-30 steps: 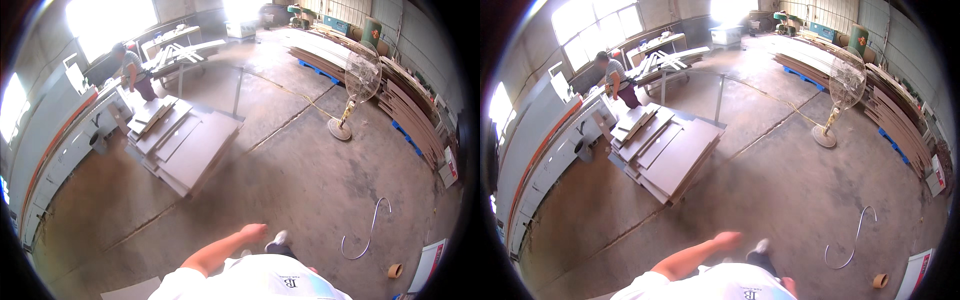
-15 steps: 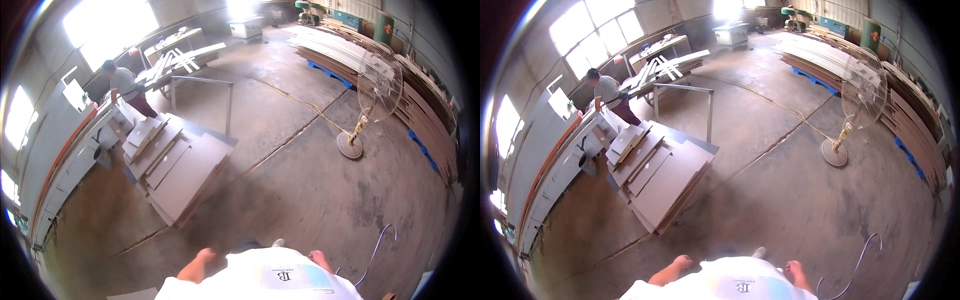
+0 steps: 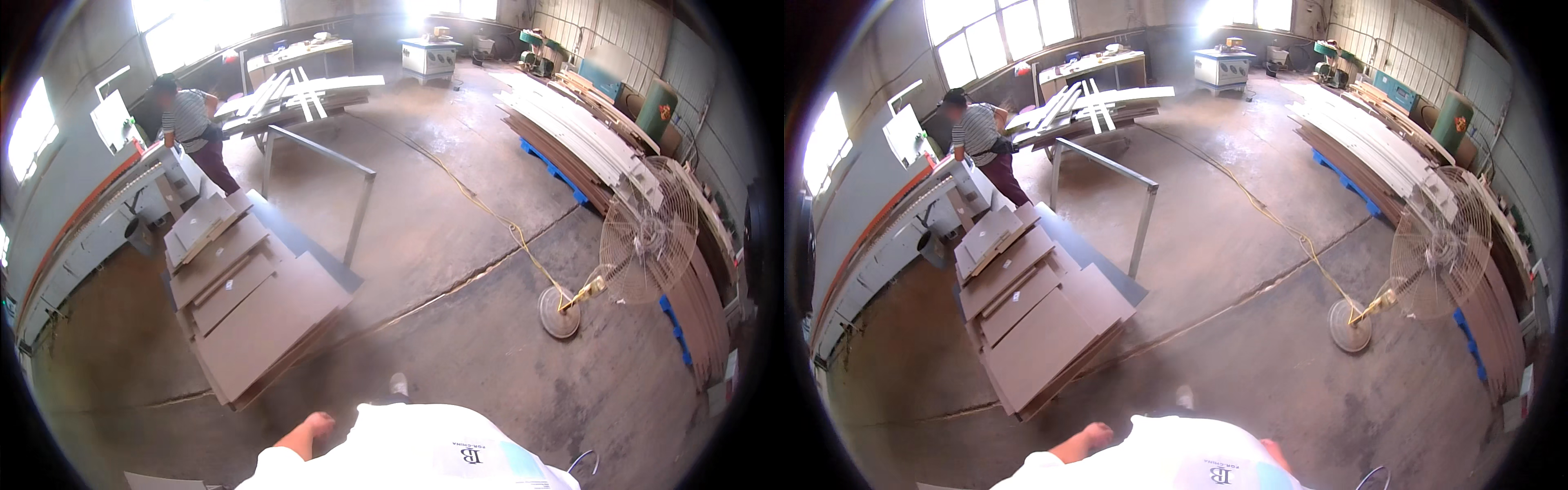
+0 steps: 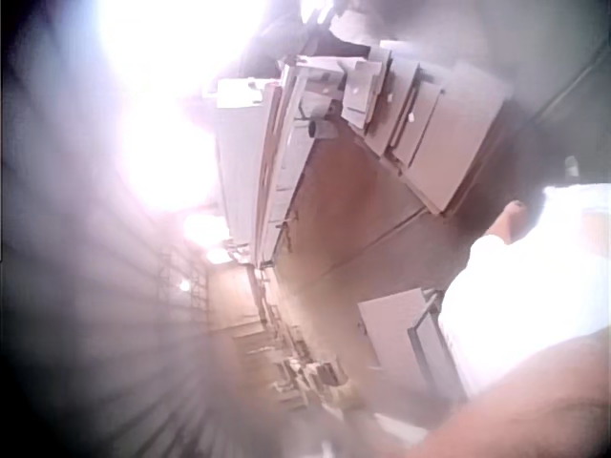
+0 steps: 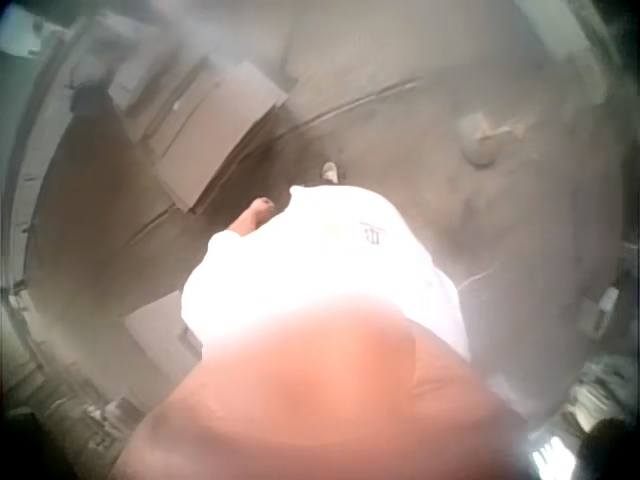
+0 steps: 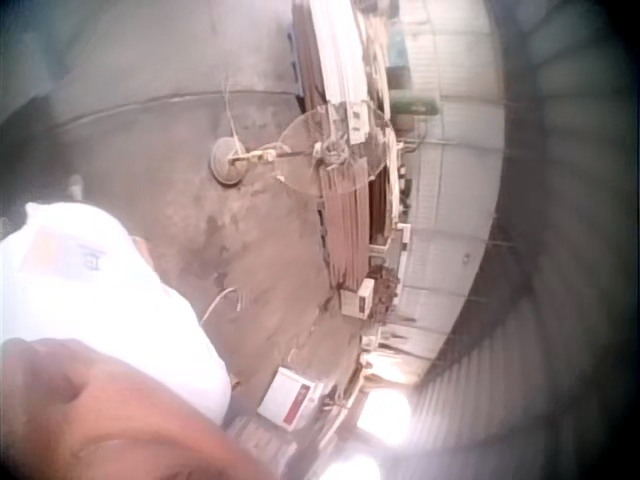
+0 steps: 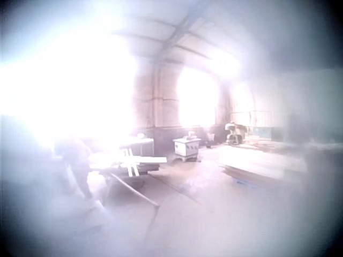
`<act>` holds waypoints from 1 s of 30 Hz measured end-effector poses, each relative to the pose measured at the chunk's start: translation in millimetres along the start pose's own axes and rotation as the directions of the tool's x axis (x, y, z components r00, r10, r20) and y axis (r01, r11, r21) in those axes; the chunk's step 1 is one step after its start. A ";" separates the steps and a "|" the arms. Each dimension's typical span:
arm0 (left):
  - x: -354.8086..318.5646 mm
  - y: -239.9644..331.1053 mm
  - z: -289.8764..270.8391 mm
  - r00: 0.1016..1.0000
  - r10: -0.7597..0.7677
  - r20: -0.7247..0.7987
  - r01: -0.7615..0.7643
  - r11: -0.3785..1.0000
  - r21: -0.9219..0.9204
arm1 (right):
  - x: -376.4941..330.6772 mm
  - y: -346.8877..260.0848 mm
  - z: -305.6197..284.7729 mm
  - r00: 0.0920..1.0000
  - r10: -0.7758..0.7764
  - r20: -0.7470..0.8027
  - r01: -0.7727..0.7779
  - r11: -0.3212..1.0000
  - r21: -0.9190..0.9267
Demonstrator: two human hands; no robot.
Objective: The person operates a large industrial machine to process rectangular boards, feeding them through a conveyor belt and collecting the finished pieces. They then carry a large board across the workshop floor and place it onto a stack of similar boards.
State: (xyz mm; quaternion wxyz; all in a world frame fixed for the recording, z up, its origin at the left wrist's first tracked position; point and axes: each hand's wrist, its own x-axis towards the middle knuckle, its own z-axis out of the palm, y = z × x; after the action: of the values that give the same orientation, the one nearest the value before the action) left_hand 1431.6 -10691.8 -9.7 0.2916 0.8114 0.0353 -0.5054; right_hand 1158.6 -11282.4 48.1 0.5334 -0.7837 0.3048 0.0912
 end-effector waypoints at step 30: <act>205.4 697.5 -209.2 0.841 -0.160 -0.516 -0.324 0.614 -0.720 | 794.6 -351.5 -337.5 0.962 0.253 0.103 -0.267 0.951 0.154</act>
State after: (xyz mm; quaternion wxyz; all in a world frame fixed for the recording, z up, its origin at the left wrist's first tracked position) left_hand 1944.4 -11211.2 189.6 0.6178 0.7079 0.2929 -0.1773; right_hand 1932.9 -11799.6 90.3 0.5925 -0.6850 0.3898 0.1670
